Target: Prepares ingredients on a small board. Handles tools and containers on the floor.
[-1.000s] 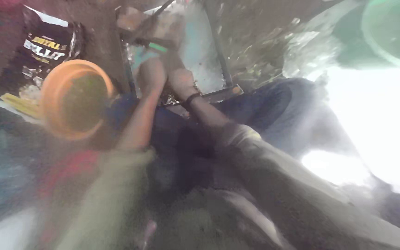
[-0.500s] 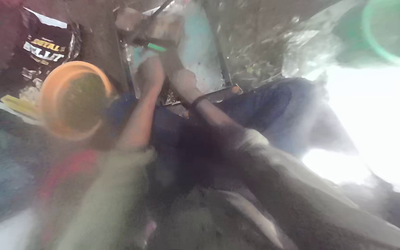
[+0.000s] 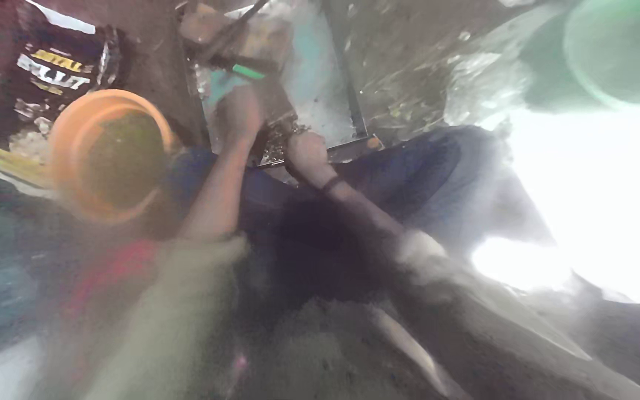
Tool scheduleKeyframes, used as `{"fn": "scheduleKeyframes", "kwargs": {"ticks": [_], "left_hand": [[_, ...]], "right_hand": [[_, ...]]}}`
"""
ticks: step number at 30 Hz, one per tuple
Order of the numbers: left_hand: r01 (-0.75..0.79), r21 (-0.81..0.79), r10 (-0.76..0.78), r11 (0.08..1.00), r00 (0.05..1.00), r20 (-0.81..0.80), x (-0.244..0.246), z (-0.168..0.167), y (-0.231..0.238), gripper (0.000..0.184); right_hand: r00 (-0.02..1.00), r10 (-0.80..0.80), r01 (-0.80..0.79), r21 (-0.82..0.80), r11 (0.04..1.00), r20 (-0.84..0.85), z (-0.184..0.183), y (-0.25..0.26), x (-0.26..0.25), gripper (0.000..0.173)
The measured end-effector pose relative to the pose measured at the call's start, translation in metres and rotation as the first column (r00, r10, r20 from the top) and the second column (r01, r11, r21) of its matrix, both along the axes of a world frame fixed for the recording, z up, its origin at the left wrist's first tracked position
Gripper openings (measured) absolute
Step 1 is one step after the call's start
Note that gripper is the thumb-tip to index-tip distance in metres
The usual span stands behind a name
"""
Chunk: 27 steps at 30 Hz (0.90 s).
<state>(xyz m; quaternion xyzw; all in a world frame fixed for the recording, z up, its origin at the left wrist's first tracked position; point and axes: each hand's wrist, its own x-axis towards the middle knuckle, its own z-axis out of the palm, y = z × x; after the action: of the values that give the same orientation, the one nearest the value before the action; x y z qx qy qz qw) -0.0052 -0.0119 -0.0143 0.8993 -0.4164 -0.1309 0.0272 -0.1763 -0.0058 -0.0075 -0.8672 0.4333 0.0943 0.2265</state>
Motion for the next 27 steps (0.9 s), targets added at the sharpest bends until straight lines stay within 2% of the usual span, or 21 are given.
{"fn": "scheduleKeyframes", "kwargs": {"ticks": [2,4,8,12,16,19,22,24,25,26,27], "left_hand": [[-0.01,0.03,0.008,1.0,0.998,0.056,0.001,-0.006,0.001,0.021],[-0.025,0.022,0.023,0.999,0.998,0.062,0.002,-0.006,0.001,0.022],[-0.056,0.007,0.055,0.998,0.997,0.058,-0.002,0.001,0.003,0.024],[-0.047,0.024,0.045,0.999,0.998,0.054,-0.004,0.001,0.004,0.022],[-0.039,0.016,0.039,0.999,0.999,0.01,-0.001,0.002,0.003,0.023],[-0.038,0.005,0.038,0.999,0.999,-0.02,-0.001,0.005,0.001,0.023],[-0.013,-0.014,0.012,1.0,1.0,-0.028,0.001,0.0,0.003,0.024],[-0.026,-0.006,0.026,1.0,0.999,-0.037,-0.002,0.004,0.002,0.023],[-0.03,0.007,0.031,1.0,0.998,-0.06,-0.005,0.009,0.004,0.025],[0.003,-0.005,-0.003,1.0,0.997,-0.075,-0.006,0.012,0.009,0.027],[0.111,-0.067,-0.114,0.992,0.992,-0.047,0.003,0.005,0.019,0.029]], "right_hand": [[1.0,0.007,-0.007,0.003,1.0,-0.016,0.008,-0.008,0.006,0.046],[1.0,0.015,-0.015,0.012,1.0,0.005,0.017,-0.018,0.022,0.039],[0.995,0.071,-0.071,-0.005,0.997,0.065,0.007,-0.033,0.062,0.035],[0.995,0.061,-0.063,0.029,0.998,0.073,0.0,-0.033,0.07,0.03],[0.998,0.057,-0.056,0.026,0.998,-0.011,-0.006,-0.015,0.042,0.029],[0.996,0.054,-0.052,0.021,0.998,-0.077,-0.01,-0.002,-0.001,0.042],[0.996,-0.026,0.031,0.059,0.998,-0.087,-0.022,-0.005,-0.036,0.034],[0.994,-0.113,0.112,0.095,0.989,0.004,-0.009,-0.017,-0.045,0.035],[0.973,-0.202,0.187,0.134,0.973,0.11,0.0,-0.023,-0.05,0.035],[0.919,-0.302,0.259,0.19,0.947,0.252,0.004,-0.03,-0.056,0.034],[0.824,-0.4,0.309,0.273,0.911,0.401,0.008,-0.037,-0.065,0.033]]}}
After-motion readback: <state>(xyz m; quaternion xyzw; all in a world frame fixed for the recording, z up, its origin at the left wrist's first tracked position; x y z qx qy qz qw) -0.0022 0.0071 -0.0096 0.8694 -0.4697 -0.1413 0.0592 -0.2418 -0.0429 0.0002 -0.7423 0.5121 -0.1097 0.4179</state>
